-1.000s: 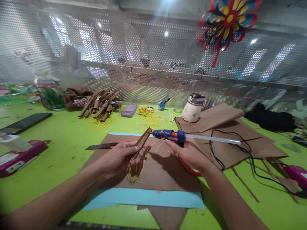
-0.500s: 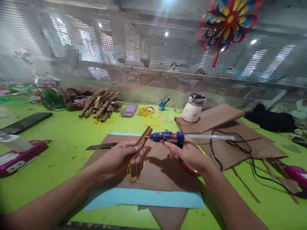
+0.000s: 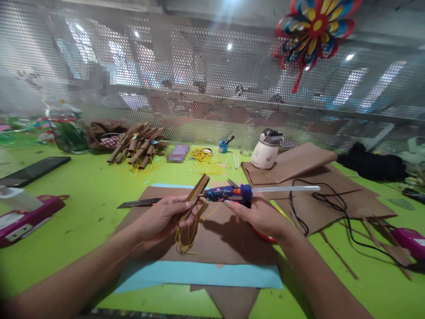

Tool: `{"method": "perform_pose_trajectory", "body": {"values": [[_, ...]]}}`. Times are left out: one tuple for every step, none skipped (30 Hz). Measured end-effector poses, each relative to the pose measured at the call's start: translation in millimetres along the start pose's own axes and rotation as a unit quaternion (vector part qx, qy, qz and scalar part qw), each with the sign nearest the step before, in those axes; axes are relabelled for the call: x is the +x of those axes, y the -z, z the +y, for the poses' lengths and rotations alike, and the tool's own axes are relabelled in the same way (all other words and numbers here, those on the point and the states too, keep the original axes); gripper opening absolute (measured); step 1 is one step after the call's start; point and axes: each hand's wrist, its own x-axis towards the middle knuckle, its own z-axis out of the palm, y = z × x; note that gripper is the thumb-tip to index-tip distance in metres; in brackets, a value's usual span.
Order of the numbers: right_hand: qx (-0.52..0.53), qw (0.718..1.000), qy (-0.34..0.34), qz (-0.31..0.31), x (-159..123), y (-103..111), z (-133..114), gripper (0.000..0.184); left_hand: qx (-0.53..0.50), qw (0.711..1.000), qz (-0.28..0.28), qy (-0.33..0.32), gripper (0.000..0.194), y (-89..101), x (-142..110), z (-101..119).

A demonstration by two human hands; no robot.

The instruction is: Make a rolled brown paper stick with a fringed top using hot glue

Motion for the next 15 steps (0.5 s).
{"method": "perform_pose_trajectory", "body": {"values": [[-0.002,1.000,-0.001,0.010,0.3,0.4,0.0,0.039,0.000,1.000,0.003,0.003,0.017,-0.1,0.0,-0.1],[-0.006,1.000,-0.002,0.019,0.6,0.8,0.2,0.040,-0.002,1.000,0.006,0.007,0.017,-0.1,0.0,-0.2],[-0.011,1.000,-0.003,0.027,0.9,1.2,0.5,0.041,-0.005,1.000,0.008,0.009,0.017,0.0,0.1,-0.4],[-0.013,0.999,-0.002,0.033,1.2,1.7,1.0,0.042,-0.010,1.000,0.010,0.010,0.016,0.1,0.2,-0.7],[-0.012,0.999,-0.001,0.038,1.3,2.2,1.6,0.042,-0.014,1.000,0.011,0.011,0.016,0.3,0.2,-1.0],[-0.011,0.999,0.001,0.043,1.4,2.6,2.2,0.042,-0.016,1.000,0.011,0.010,0.015,0.5,0.3,-1.3],[-0.010,0.999,0.003,0.047,1.5,3.1,2.6,0.042,-0.018,1.000,0.011,0.010,0.015,0.8,0.5,-1.6],[-0.012,0.999,0.005,0.053,1.5,3.4,3.0,0.043,-0.018,1.000,0.011,0.009,0.014,1.1,0.6,-1.9],[-0.017,0.998,0.004,0.056,1.4,3.7,3.1,0.043,-0.018,1.000,0.011,0.008,0.014,1.4,0.7,-2.1],[-0.024,0.998,0.002,0.058,1.3,3.9,3.2,0.043,-0.016,1.000,0.012,0.007,0.013,1.7,0.8,-2.2],[-0.029,0.998,-0.002,0.060,1.1,4.0,3.0,0.043,-0.015,1.000,0.012,0.007,0.013,1.9,0.9,-2.3],[-0.032,0.997,-0.005,0.063,1.0,4.1,2.8,0.043,-0.015,1.000,0.013,0.008,0.013,2.0,0.9,-2.3],[-0.031,0.997,-0.008,0.068,0.9,4.2,2.5,0.043,-0.015,1.000,0.014,0.010,0.013,2.0,0.8,-2.1],[-0.028,0.997,-0.011,0.072,0.9,4.3,2.0,0.041,-0.015,1.000,0.015,0.014,0.014,1.9,0.7,-1.9],[-0.025,0.997,-0.013,0.077,0.9,4.6,1.5,0.040,-0.017,1.000,0.014,0.018,0.015,1.6,0.5,-1.7]]}}
